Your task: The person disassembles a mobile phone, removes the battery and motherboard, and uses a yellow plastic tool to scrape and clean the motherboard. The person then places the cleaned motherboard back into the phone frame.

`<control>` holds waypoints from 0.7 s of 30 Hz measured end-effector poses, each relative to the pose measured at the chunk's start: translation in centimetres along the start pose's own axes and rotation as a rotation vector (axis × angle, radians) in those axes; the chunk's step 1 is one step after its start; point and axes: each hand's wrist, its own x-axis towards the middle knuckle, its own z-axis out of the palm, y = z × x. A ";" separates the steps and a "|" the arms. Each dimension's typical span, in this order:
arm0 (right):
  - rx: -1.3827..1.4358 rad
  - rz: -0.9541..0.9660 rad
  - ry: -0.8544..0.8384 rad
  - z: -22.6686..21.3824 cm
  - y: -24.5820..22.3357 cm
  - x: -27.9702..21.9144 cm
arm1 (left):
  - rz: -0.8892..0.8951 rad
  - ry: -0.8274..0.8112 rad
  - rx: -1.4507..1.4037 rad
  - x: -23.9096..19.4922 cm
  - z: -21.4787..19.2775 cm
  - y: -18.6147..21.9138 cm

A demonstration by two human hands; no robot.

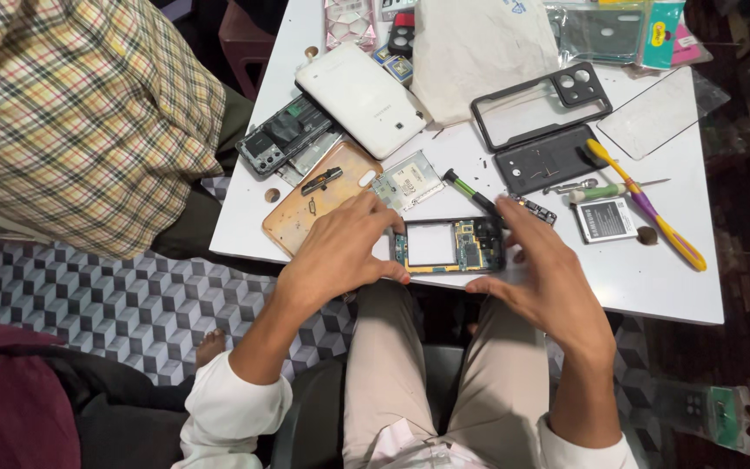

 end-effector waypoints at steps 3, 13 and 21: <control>-0.080 -0.007 -0.063 0.1 -0.7 0.9 | -0.060 -0.068 -0.014 0.8 -0.4 0.2; 0.011 0.066 0.018 0.4 0.1 -0.1 | -0.190 0.067 -0.531 -0.4 -0.5 -1.2; -0.755 0.038 0.422 -7.4 4.2 0.2 | -0.141 0.805 -1.346 -4.7 4.8 -4.7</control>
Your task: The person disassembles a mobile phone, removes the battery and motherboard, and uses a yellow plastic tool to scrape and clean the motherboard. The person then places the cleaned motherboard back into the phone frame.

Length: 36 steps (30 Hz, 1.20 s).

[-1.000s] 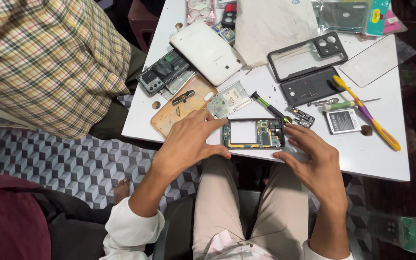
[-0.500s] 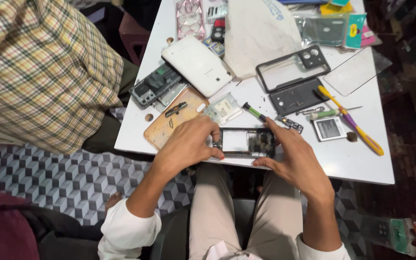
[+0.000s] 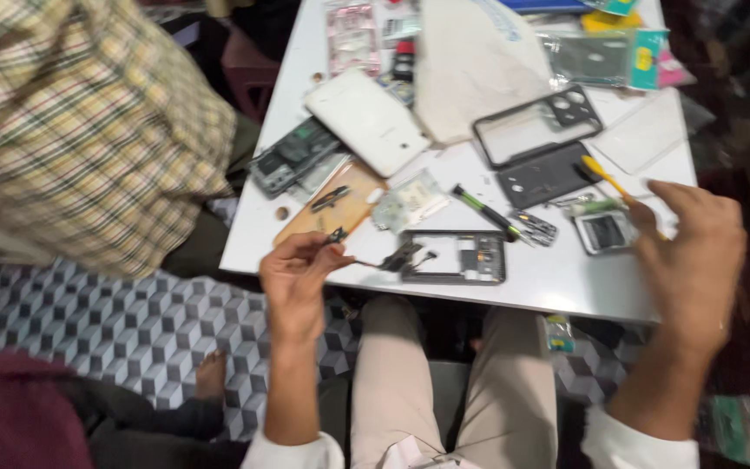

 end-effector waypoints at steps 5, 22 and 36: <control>0.110 0.150 -0.147 2.2 2.4 -0.3 | 0.212 0.035 -0.004 -2.8 1.4 0.1; 1.776 0.686 -0.346 2.7 -8.9 -3.8 | 1.204 -0.315 0.781 -6.5 5.1 4.8; 1.473 0.669 -0.003 5.0 -14.5 -0.9 | -0.186 -0.615 -0.623 0.3 7.4 -1.4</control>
